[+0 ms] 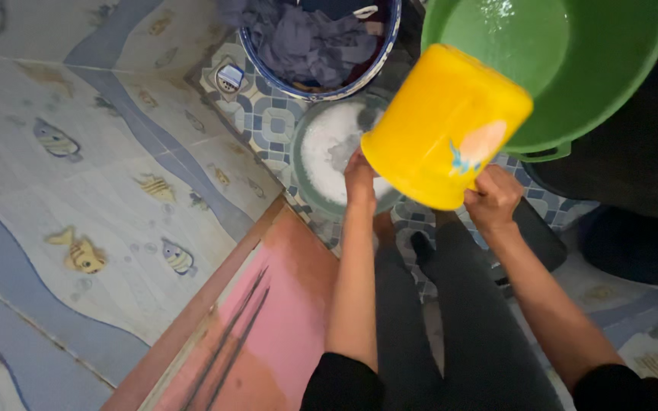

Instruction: The person prepares a washing solution by pouring detergent and water into a basin, then washes a dark cloth by hand. They transfer water between containers, add detergent, and scrub the cloth in soapy water.

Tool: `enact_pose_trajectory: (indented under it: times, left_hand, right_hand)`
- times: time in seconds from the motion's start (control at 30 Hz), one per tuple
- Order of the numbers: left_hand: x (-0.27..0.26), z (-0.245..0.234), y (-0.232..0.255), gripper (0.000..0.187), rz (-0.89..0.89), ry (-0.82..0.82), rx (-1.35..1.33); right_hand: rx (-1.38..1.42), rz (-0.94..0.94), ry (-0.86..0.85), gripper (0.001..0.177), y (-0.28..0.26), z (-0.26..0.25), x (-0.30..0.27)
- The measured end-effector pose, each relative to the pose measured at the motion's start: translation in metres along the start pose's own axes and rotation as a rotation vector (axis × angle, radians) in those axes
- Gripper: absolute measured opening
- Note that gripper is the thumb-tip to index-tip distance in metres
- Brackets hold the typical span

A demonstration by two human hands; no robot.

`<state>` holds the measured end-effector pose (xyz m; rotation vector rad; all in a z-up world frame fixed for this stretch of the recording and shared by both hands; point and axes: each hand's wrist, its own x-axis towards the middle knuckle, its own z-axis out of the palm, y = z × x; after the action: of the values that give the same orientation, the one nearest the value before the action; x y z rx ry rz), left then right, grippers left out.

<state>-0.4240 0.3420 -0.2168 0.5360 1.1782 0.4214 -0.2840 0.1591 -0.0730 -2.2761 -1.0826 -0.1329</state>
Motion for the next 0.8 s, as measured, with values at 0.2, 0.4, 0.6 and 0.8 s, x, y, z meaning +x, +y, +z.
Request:
enact_pose_trajectory:
  times: [0.2, 0.4, 0.6, 0.8]
  left_hand:
    - [-0.015, 0.034, 0.013, 0.034, -0.1, -0.112, 0.173]
    - [-0.016, 0.085, -0.014, 0.028, -0.121, -0.296, -0.07]
    - [-0.052, 0.187, -0.053, 0.025, -0.155, -0.454, -0.008]
    - [-0.113, 0.299, -0.083, 0.033, -0.238, -0.561, 0.251]
  right_hand:
    - [0.061, -0.039, 0.025, 0.02, -0.004, -0.004, 0.017]
    - [0.097, 0.111, -0.004, 0.031, -0.005, -0.021, 0.027]
    - [0.163, 0.514, 0.132, 0.018, 0.022, -0.075, 0.044]
    - [0.095, 0.706, 0.358, 0.043, 0.105, -0.196, 0.052]
